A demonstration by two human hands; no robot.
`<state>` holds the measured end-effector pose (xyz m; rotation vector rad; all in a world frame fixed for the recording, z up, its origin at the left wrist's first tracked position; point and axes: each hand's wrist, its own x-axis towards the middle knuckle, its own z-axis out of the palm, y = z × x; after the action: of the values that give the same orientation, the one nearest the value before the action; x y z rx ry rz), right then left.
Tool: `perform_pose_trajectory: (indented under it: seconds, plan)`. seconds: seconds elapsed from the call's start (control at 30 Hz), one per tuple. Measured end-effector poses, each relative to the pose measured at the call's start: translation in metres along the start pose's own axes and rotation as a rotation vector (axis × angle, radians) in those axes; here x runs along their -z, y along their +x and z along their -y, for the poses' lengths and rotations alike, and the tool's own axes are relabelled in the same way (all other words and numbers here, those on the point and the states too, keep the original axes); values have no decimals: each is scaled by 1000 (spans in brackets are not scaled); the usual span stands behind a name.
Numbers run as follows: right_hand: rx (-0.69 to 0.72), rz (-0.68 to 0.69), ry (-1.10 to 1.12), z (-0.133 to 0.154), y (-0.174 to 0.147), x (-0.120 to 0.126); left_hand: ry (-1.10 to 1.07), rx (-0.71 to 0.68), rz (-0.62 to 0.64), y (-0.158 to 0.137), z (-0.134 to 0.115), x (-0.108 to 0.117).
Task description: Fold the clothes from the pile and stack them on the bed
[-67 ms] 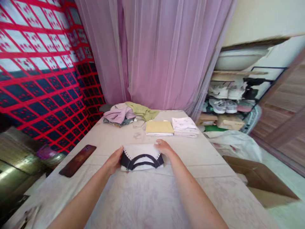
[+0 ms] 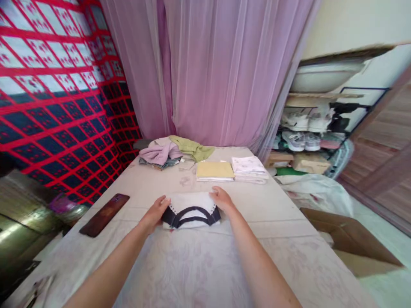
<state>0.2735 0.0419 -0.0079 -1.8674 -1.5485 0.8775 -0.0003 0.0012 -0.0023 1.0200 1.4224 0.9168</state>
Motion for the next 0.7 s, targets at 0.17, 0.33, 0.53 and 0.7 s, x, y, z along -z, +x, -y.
perform_pose_trajectory:
  seconds: [0.17, 0.33, 0.53, 0.7]
  plan:
    - [9, -66, -198, -5, -29, -9, 267, -103, -79, 1, 1, -3]
    - [72, -129, -234, 1, -46, -11, 166, -125, -56, -3, -2, -7]
    - [63, -42, -147, 6, -68, 5, 317, -232, -35, 22, -31, -9]
    - [-19, 1, -503, 15, -80, 23, 592, -237, -98, 48, -43, -3]
